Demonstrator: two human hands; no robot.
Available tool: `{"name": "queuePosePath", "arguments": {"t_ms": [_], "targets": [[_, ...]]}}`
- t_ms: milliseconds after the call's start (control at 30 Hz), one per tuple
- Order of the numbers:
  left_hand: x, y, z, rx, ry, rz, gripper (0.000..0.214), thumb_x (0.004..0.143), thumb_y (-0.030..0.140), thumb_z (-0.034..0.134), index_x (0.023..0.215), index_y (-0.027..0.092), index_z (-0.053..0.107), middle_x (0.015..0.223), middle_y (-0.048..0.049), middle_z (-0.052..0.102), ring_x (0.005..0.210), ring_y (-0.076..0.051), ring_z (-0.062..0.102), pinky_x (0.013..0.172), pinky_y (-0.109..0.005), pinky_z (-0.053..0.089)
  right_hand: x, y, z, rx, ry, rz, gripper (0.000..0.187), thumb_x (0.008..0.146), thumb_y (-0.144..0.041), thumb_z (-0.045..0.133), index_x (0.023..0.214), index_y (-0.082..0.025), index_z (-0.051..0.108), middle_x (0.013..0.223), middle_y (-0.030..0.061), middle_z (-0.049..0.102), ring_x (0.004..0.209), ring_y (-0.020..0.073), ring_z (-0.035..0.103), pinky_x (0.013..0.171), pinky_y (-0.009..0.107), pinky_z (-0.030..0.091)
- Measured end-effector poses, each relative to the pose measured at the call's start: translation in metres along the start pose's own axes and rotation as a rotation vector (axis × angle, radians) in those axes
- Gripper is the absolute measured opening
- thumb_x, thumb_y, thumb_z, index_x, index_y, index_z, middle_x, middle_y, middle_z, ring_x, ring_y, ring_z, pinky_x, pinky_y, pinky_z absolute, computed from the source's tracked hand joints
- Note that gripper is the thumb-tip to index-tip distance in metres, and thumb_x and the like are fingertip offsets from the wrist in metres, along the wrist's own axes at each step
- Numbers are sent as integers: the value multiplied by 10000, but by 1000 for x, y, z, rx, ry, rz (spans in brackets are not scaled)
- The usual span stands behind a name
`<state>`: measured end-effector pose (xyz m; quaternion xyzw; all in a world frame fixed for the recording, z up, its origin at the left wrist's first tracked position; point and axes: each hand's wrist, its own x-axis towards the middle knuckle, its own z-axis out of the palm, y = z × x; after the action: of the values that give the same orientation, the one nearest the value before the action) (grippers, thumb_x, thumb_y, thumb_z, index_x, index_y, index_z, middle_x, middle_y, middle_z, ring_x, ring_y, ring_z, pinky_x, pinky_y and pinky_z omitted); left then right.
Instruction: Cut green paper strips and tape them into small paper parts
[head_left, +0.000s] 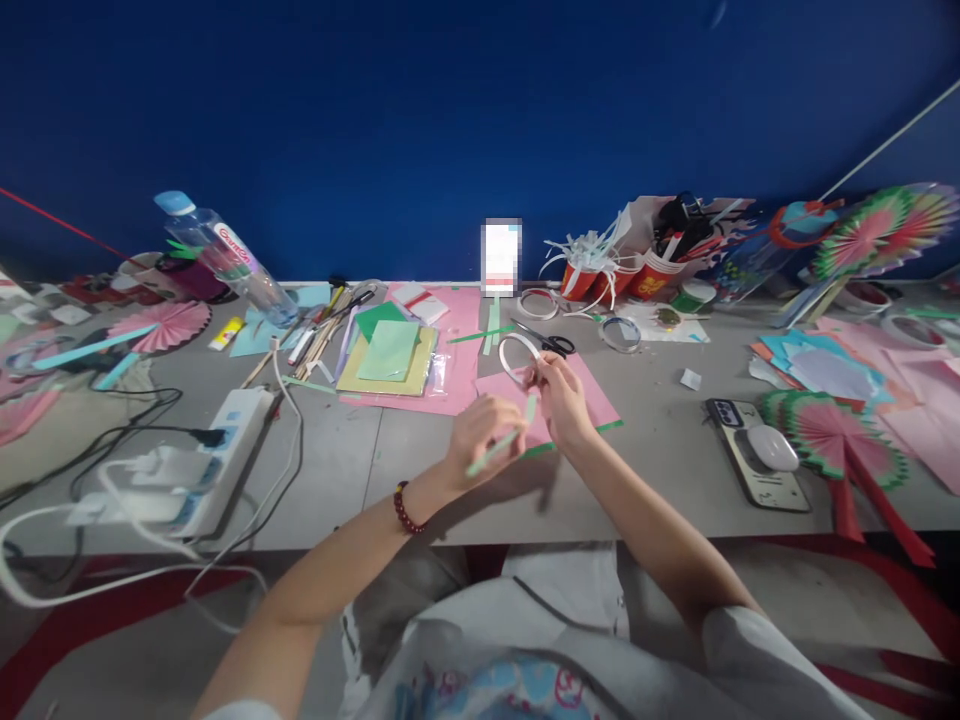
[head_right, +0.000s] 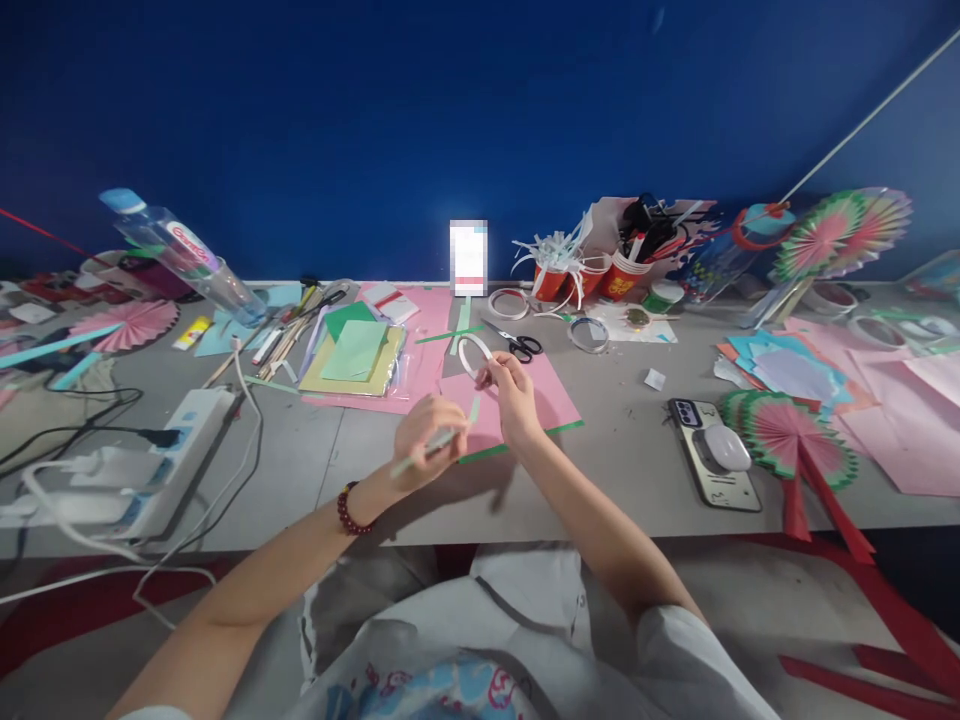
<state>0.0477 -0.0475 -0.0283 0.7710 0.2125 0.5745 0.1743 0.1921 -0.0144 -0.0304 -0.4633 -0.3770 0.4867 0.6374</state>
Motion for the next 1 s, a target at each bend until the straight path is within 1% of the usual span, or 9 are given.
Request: {"name": "queuePosePath", "arguments": {"t_ms": [133, 233, 300, 367, 500, 667, 800, 900, 1000], "targets": [[7, -18, -5, -396, 88, -729, 194, 793, 353, 650, 743, 168, 625, 730, -31, 633, 641, -117, 566, 607, -262, 473, -9, -2, 4, -29, -45, 94, 326, 755, -428, 626, 994, -236, 515, 624, -45, 598, 524, 104, 462, 507, 230, 371], [9, -26, -7, -615, 127, -994, 268, 721, 416, 715, 727, 155, 652, 664, -20, 609, 610, -110, 541, 599, -255, 458, -9, -2, 3, -53, -155, 139, 385, 752, -452, 643, 1059, -243, 542, 716, -42, 638, 503, 79, 442, 517, 227, 388], [9, -28, -7, -657, 140, -1040, 278, 692, 418, 739, 708, 151, 666, 648, -20, 608, 611, -110, 537, 605, -255, 451, -9, -2, 2, -67, -243, 163, 338, 775, -506, 623, 951, -219, 601, 753, -32, 633, 464, 57, 380, 521, 237, 401], [10, -28, -7, -654, 151, -1055, 275, 682, 412, 748, 671, 151, 662, 637, -17, 608, 609, -107, 533, 611, -255, 444, -10, -3, 1, -76, -302, 182, 374, 798, -568, 592, 841, -198, 627, 654, -43, 570, 437, 54, 328, 515, 244, 401], [11, -29, -8, -616, 172, -1076, 291, 678, 414, 748, 614, 155, 633, 618, -12, 601, 610, -112, 540, 621, -263, 447, -13, -5, 2, -76, -327, 180, 470, 809, -662, 535, 799, -202, 633, 437, -98, 288, 415, 84, 297, 545, 269, 425], [12, -27, -11, -526, 229, -1065, 335, 683, 448, 739, 587, 151, 617, 594, -12, 594, 597, -114, 548, 636, -272, 458, -14, -7, 4, -189, -253, 88, 369, 670, -538, 747, 694, -201, 599, 596, -48, 488, 525, 90, 447, 554, 248, 436], [13, -23, -11, -475, 254, -1036, 333, 680, 463, 745, 629, 144, 664, 641, -37, 641, 626, -129, 579, 646, -280, 466, -14, -5, 5, -228, -226, 58, 351, 693, -521, 729, 685, -197, 595, 634, -29, 507, 565, 101, 470, 550, 244, 436], [15, -23, -11, -504, 229, -1019, 303, 626, 434, 793, 675, 148, 704, 668, -37, 663, 632, -131, 578, 620, -274, 456, -14, -2, 4, -242, -246, 38, 336, 720, -508, 714, 693, -195, 594, 648, -27, 517, 577, 104, 481, 559, 245, 429], [16, -23, -12, -521, 192, -974, 268, 655, 414, 782, 694, 155, 723, 689, -33, 665, 654, -120, 572, 617, -257, 445, -14, -1, 3, -280, -254, 6, 313, 746, -481, 704, 690, -194, 590, 625, -34, 510, 574, 103, 470, 558, 244, 392]]}}
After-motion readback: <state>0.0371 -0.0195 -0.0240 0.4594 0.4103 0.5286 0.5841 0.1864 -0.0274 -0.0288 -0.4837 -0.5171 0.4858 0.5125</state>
